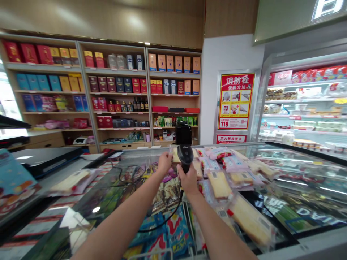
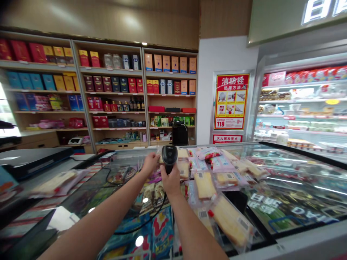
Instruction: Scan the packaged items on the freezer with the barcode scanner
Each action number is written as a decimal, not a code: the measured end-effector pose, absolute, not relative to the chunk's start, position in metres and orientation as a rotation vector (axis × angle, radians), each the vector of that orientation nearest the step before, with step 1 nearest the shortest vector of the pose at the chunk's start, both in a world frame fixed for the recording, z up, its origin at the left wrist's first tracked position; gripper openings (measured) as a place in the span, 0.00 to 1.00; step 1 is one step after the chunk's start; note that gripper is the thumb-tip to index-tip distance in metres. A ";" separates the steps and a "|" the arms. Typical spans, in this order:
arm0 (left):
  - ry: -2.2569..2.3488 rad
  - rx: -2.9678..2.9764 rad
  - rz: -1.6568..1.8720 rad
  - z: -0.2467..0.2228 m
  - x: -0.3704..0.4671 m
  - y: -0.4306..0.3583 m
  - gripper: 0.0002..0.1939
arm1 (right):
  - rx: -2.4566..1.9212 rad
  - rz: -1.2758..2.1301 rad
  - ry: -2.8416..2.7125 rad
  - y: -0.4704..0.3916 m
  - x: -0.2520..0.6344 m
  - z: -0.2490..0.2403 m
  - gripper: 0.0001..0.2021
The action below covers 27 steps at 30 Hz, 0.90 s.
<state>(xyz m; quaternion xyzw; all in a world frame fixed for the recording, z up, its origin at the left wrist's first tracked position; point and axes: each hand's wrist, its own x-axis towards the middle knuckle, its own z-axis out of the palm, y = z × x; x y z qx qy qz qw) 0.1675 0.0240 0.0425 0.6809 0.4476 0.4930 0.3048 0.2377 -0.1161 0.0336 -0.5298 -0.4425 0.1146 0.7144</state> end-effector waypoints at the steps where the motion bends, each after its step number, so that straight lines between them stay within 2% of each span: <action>1: 1.249 1.767 1.329 0.036 0.146 0.027 0.13 | -1.157 0.350 -0.981 -0.116 0.237 0.034 0.15; 6: 1.502 1.574 1.456 -0.004 0.055 0.033 0.09 | -1.091 1.020 -0.968 -0.114 0.231 0.029 0.18; 8: 1.511 1.511 1.514 -0.013 0.041 0.034 0.08 | -1.118 1.146 -1.003 -0.116 0.225 0.024 0.18; 27: 1.505 1.522 1.513 -0.024 0.045 0.041 0.09 | -1.319 1.195 -1.033 -0.119 0.219 0.011 0.16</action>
